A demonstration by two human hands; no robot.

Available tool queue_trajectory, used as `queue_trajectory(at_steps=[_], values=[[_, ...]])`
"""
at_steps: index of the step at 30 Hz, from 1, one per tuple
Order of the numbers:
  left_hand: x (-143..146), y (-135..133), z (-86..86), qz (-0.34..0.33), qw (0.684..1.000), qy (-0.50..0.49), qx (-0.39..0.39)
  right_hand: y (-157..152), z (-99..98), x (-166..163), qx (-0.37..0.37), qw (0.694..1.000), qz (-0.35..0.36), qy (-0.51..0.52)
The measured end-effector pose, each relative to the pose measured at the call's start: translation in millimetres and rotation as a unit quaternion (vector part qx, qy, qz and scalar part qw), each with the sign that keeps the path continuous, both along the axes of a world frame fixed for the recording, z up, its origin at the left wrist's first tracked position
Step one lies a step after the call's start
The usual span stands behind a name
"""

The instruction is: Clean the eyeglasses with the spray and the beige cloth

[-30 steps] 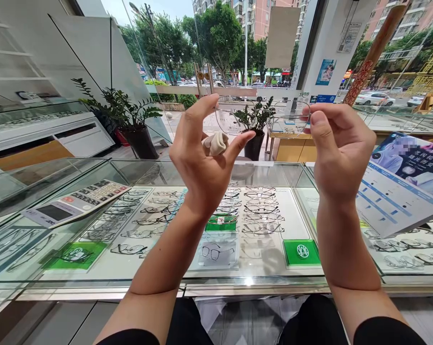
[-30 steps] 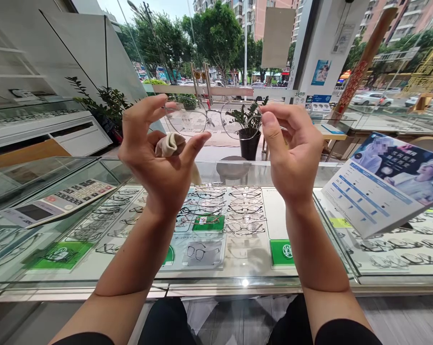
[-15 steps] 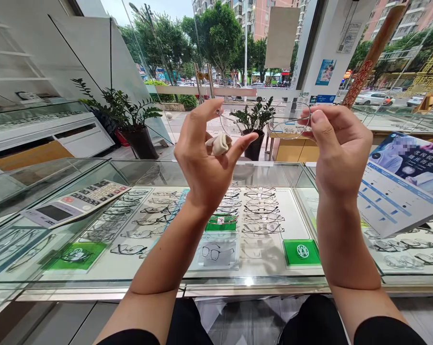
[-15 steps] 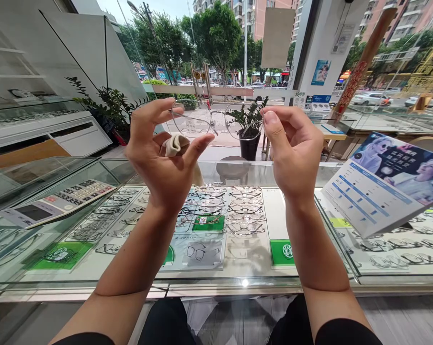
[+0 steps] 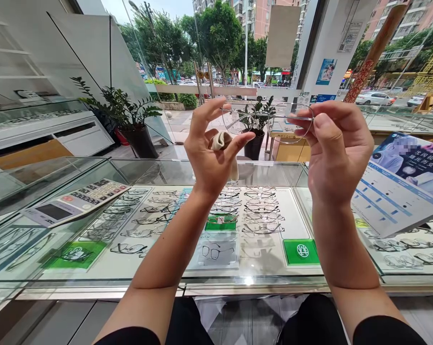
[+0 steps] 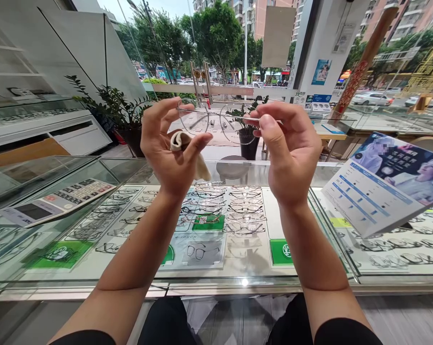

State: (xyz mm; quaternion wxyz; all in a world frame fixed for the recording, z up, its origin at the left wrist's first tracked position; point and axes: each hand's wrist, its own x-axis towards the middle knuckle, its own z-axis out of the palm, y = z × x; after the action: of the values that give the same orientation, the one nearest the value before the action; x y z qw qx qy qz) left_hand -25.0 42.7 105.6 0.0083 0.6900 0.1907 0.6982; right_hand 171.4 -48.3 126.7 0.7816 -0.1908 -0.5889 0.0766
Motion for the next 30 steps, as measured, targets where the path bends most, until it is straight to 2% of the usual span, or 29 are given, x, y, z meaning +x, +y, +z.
queue_trajectory(at_steps=[5, 10, 15, 18, 21, 25, 27, 30], values=[[0, -4, 0.4, 0.043, 0.998, 0.022, 0.037, 2, -0.4, 8, -0.062, 0.998, -0.006, -0.027], [-1, -35, 10.9, 0.075, 0.997, -0.009, 0.014, 12, 1.2, 16, -0.123, 0.99, 0.062, 0.016], [0, -50, 14.8, 0.105, 0.994, -0.006, 0.007, 24, -2.6, 24, -0.16, 0.985, 0.062, 0.007], [-1, -48, 14.1, 0.106, 0.994, 0.011, -0.006, 27, -4.6, 26, -0.154, 0.987, 0.045, -0.007], [-6, -46, 15.2, 0.102, 0.994, 0.027, -0.015, 25, -3.1, 27, -0.107, 0.994, -0.014, -0.037], [-10, -46, 18.2, 0.085, 0.993, 0.07, -0.031, 17, 3.1, 27, -0.055, 0.983, -0.096, -0.146], [-10, -47, 18.9, 0.073, 0.992, 0.09, -0.041, 14, 5.5, 27, -0.066, 0.97, -0.105, -0.211], [-9, -50, 19.7, 0.065, 0.99, 0.108, -0.061, 13, 6.3, 26, -0.074, 0.959, -0.099, -0.254]])
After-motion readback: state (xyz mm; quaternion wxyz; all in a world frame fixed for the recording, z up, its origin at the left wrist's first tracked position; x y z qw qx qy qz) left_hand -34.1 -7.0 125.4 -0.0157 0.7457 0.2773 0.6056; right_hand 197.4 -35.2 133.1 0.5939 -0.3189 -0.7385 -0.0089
